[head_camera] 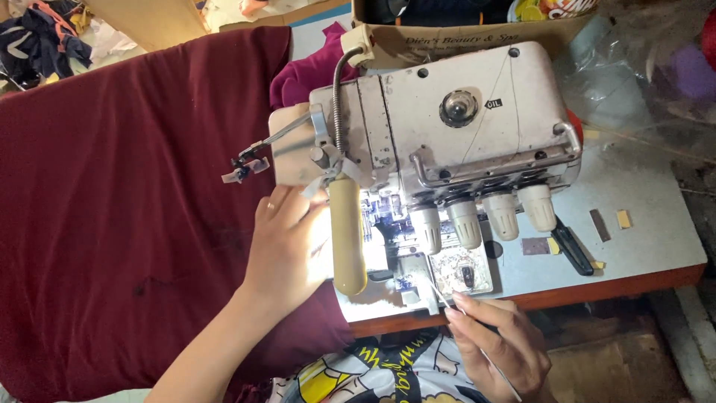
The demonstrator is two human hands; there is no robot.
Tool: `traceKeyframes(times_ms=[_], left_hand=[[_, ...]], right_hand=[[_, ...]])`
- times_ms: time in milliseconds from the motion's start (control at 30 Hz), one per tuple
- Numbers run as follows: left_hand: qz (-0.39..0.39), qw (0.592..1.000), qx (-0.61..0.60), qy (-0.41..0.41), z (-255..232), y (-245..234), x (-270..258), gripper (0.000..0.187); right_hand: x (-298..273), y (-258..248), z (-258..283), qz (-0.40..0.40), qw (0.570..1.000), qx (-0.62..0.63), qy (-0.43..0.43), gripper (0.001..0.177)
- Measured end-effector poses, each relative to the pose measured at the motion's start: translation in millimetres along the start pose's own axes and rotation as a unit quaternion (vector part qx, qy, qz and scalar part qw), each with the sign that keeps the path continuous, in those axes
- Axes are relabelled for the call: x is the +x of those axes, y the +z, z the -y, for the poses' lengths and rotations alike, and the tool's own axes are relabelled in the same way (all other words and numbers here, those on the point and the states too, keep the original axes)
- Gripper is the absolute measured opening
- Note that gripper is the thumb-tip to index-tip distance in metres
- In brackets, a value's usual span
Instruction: The person threads a sewing machine using a pair of tweezers to guide the thread through the machine's tension discs and guides. They repeatedly pull the thread through the mechanism and adjust its path with the tweezers.
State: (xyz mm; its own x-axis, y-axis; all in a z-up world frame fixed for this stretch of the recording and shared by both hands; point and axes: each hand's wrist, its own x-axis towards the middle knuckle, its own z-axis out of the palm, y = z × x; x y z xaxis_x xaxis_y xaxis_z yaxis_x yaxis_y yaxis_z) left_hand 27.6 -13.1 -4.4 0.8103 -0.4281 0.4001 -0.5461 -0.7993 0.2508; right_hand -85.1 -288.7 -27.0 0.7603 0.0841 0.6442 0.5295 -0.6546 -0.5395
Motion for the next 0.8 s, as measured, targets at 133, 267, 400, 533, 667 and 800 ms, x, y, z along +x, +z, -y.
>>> traceKeyframes(times_ms=[133,267,400,533,667,800], left_hand=[[0.036,0.998,-0.038,-0.037,5.6,4.0,10.9,0.039],[0.094,0.995,-0.023,0.004,19.6,16.1,-5.5,0.048],[0.082,0.993,-0.08,0.026,14.0,6.1,-5.0,0.048],[0.119,0.988,-0.074,0.068,6.1,-6.7,9.5,0.013],[0.038,0.992,-0.07,0.101,7.0,3.6,16.8,0.019],[0.012,0.996,-0.063,0.064,11.8,13.1,9.5,0.025]], right_hand=[[-3.6,3.9,-13.0,0.013,1.0,0.012,-0.02,0.015],[-2.3,5.4,-13.9,0.024,0.999,0.007,-0.029,0.014],[-0.3,12.0,-14.6,0.011,0.999,0.035,-0.012,0.013],[4.1,14.4,-14.3,0.015,0.999,0.051,0.002,0.014],[9.7,15.0,-13.4,0.023,0.998,0.064,-0.012,0.013],[8.7,13.4,-14.5,0.048,0.996,0.069,-0.013,0.015]])
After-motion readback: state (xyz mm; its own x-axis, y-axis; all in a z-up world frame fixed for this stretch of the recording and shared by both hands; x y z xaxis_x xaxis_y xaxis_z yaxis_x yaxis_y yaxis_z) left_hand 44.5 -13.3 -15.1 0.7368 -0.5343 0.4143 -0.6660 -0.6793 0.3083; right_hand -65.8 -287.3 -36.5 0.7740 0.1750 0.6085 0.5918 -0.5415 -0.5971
